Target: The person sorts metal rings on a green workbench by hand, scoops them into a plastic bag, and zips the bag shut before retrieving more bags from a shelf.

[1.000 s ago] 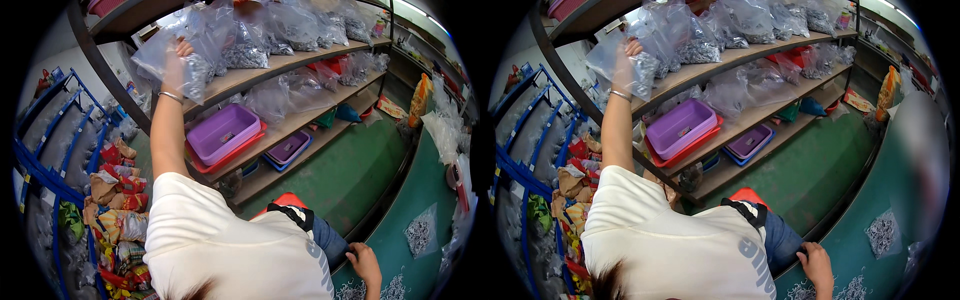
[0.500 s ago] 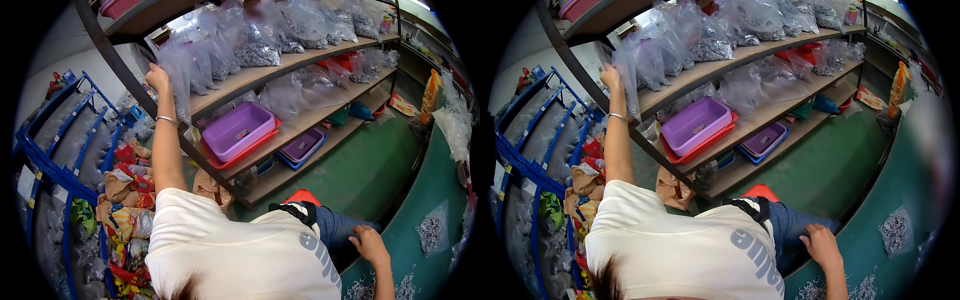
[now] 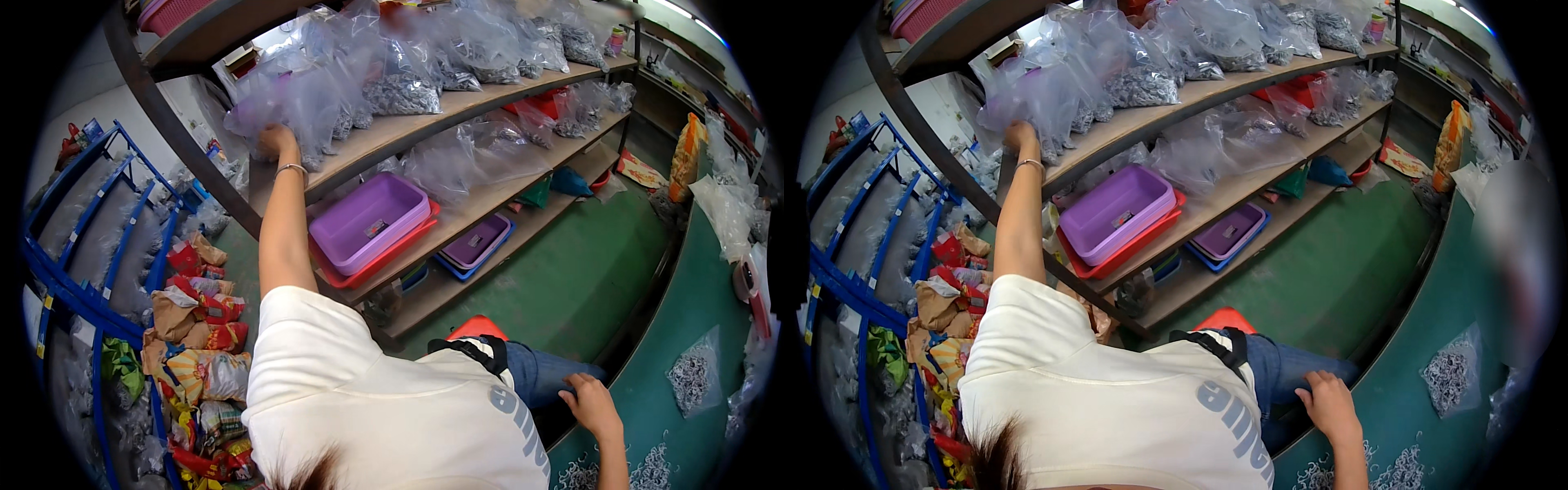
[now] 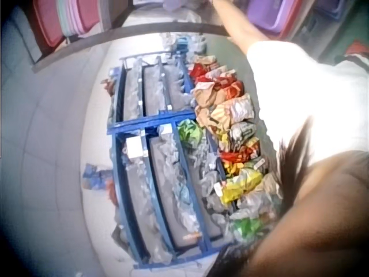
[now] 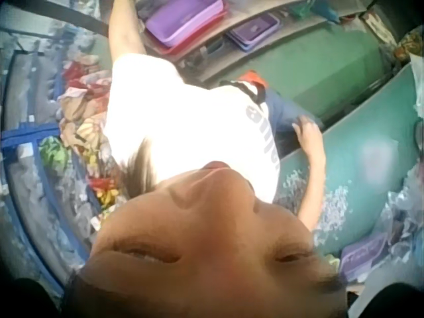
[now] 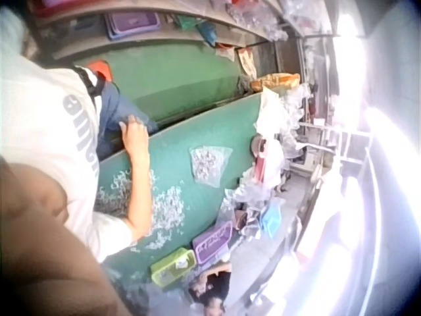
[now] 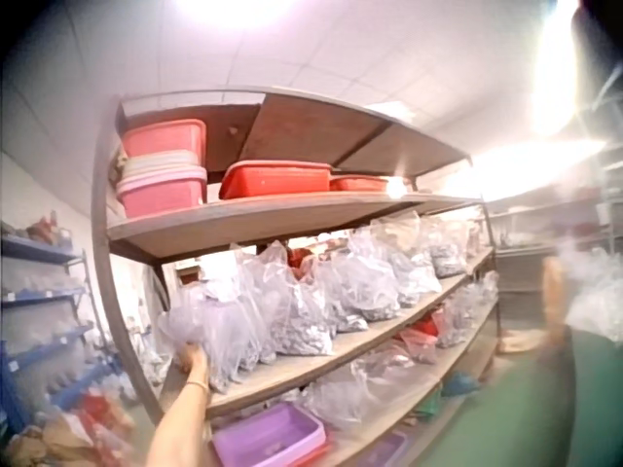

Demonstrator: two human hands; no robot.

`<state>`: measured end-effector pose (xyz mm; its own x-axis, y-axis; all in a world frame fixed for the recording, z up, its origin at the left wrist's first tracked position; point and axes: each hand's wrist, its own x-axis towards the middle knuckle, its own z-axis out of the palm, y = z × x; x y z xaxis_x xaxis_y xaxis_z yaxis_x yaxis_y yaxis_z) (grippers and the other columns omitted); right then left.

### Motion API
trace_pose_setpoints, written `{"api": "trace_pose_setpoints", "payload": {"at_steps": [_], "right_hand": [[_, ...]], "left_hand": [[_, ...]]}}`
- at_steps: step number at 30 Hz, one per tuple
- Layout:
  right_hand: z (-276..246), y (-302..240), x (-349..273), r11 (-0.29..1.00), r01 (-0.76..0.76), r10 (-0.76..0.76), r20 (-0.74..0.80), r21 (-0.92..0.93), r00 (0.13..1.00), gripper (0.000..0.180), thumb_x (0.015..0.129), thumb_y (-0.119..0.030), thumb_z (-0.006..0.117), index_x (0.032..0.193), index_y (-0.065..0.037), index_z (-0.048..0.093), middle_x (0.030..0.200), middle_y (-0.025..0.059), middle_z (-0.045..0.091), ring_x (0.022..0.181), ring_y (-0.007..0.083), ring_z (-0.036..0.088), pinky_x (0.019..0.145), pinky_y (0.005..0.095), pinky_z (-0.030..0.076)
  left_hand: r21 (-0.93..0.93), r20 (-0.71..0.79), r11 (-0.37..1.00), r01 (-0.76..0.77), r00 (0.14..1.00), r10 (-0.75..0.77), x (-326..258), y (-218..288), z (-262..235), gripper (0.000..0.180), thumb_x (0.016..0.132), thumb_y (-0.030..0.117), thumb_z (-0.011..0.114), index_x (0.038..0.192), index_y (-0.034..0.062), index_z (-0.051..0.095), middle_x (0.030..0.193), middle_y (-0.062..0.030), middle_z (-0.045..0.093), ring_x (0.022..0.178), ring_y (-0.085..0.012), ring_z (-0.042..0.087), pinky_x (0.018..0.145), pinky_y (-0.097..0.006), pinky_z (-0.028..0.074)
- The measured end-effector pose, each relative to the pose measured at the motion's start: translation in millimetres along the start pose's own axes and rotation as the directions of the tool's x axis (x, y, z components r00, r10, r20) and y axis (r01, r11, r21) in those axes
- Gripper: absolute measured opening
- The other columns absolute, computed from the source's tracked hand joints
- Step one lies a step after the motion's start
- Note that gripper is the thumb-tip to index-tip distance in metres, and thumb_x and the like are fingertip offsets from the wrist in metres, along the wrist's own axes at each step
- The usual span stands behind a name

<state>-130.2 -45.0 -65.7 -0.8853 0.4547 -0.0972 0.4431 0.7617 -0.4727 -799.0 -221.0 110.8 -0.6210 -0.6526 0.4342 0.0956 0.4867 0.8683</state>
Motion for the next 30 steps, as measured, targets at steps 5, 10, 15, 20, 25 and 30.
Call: {"api": "trace_pose_setpoints", "payload": {"at_steps": [5, 10, 15, 20, 25, 30], "right_hand": [[0.3, 0.3, -6.6, 0.997, -0.073, 0.073, 0.003, 0.03, 0.997, 0.021, 0.076, -0.014, 0.064, 0.091, 0.001, 0.059, 0.089, 0.0173, 0.06, 0.085, 0.036, 0.056, 0.074, 0.0418, 0.046], [1.4, -7.2, -1.9, 0.997, -0.066, 0.065, 0.015, 0.045, 0.998, 0.021, 0.077, -0.016, 0.063, 0.09, 0.001, 0.059, 0.088, 0.0174, 0.06, 0.086, 0.0359, 0.056, 0.075, 0.042, 0.046], [-1.2, -5.6, -37.9, 0.98, -0.184, 0.194, -0.162, 0.073, 0.967, 0.022, 0.079, -0.017, 0.062, 0.094, 0.0, 0.059, 0.089, 0.0173, 0.06, 0.088, 0.0361, 0.056, 0.076, 0.0417, 0.046], [10.1, -37.7, -75.1, 0.939, -0.312, 0.344, -0.396, 0.144, 0.851, 0.023, 0.08, -0.015, 0.061, 0.097, 0.0, 0.058, 0.093, 0.0166, 0.06, 0.09, 0.0358, 0.055, 0.077, 0.0425, 0.045], [46.5, -86.4, -144.6, 0.725, -0.597, 0.682, -0.478, 0.344, 0.553, 0.024, 0.079, -0.014, 0.063, 0.099, -0.002, 0.057, 0.096, 0.0132, 0.058, 0.094, 0.0319, 0.053, 0.083, 0.0396, 0.042], [100.9, -135.0, -182.8, 0.311, -0.77, 0.831, -0.552, 0.556, -0.063, 0.056, 0.066, -0.016, 0.074, 0.115, -0.004, 0.05, 0.121, 0.0153, 0.044, 0.115, 0.034, 0.039, 0.094, 0.0422, 0.033]], "left_hand": [[-0.566, 0.162, 0.816, -0.122, 0.954, 0.254, -62.5, 1.4, -38.5, 0.034, 0.08, 0.016, 0.052, 0.107, -0.004, 0.056, 0.115, -0.026, 0.05, 0.111, -0.0376, 0.046, 0.094, -0.044, 0.035], [-0.449, 0.199, 0.811, -0.376, 0.842, 0.501, -64.6, -2.6, -63.4, 0.034, 0.082, 0.01, 0.052, 0.112, -0.0053, 0.053, 0.119, -0.0226, 0.05, 0.115, -0.033, 0.045, 0.097, -0.039, 0.033], [-0.898, -0.036, 0.304, -0.318, 0.741, 0.67, -222.6, 72.5, -130.0, 0.025, 0.084, -0.003, 0.046, 0.107, -0.0033, 0.056, 0.116, -0.0155, 0.054, 0.115, -0.0224, 0.047, 0.098, -0.035, 0.035], [-0.787, 0.382, 0.344, 0.512, -0.032, 0.923, -417.3, 60.7, -180.9, 0.019, 0.088, 0.0, 0.046, 0.102, 0.0012, 0.058, 0.107, -0.0069, 0.056, 0.098, -0.0152, 0.054, 0.089, -0.027, 0.041], [-0.627, -0.381, 0.35, 0.696, -0.666, 0.641, -580.0, -18.1, -287.7, 0.039, 0.081, 0.008, 0.058, 0.119, 0.006, 0.048, 0.124, -0.0143, 0.043, 0.116, -0.0284, 0.043, 0.095, -0.037, 0.037], [-0.725, -0.671, -0.034, 0.688, -0.694, 0.26, -632.9, -48.9, -368.9, 0.082, 0.073, 0.036, 0.07, 0.137, 0.0091, 0.027, 0.143, -0.0208, 0.017, 0.132, -0.0421, 0.016, 0.102, -0.057, 0.02]]}}
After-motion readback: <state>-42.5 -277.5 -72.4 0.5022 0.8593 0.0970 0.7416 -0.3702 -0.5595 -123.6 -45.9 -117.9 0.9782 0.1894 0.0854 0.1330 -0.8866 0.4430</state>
